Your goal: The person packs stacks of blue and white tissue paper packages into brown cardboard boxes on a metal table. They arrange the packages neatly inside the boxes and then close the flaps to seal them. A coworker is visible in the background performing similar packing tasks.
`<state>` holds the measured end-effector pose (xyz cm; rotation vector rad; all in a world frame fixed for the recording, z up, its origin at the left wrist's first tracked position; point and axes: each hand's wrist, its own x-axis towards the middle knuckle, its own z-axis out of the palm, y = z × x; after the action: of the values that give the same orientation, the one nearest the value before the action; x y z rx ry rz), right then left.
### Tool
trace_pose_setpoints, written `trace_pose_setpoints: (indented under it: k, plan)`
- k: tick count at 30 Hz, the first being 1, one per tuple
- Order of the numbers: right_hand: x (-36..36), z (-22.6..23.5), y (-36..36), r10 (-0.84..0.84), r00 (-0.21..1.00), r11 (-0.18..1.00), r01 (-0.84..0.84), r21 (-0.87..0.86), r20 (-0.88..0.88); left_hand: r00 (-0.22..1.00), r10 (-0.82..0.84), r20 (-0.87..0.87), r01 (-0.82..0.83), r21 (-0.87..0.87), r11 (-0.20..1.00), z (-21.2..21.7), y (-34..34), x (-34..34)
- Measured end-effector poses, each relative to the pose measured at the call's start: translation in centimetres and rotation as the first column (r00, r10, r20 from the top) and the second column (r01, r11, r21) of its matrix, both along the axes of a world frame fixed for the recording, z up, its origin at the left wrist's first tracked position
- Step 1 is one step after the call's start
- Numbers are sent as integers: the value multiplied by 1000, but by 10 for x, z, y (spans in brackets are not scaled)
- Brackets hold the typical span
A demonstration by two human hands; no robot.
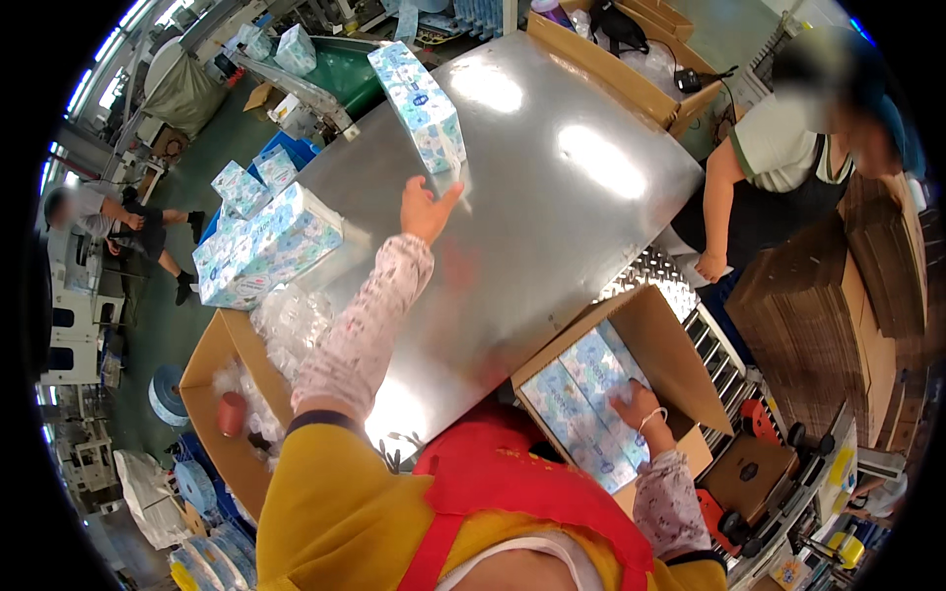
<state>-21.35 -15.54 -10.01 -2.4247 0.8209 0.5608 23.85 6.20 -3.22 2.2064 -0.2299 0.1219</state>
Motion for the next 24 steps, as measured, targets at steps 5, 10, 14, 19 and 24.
trace_pose_setpoints:
  k: [5, 10, 14, 19, 24]
  plan:
    - [39, 67, 26, -167, 962, 984, 148, 101, 217, 989, -18, -149, 28, 66, 997, 4, -49, 93]
    - [122, 146, 31, -56, 808, 996, 90, -29, 586, 969, -245, -35, 245, -4, 970, -12, -63, 56]
    - [223, 181, 57, 327, 656, 930, -95, -356, 680, 533, -801, -273, 808, -117, 578, -15, -42, -93]
    - [333, 130, 77, 205, 958, 950, -146, -275, 201, 169, -880, -443, 965, -107, 239, 50, -13, -180]
    - [332, 134, 3, -323, 834, 864, 67, 499, 447, 534, -762, -367, 846, 248, 473, 35, -24, -220]
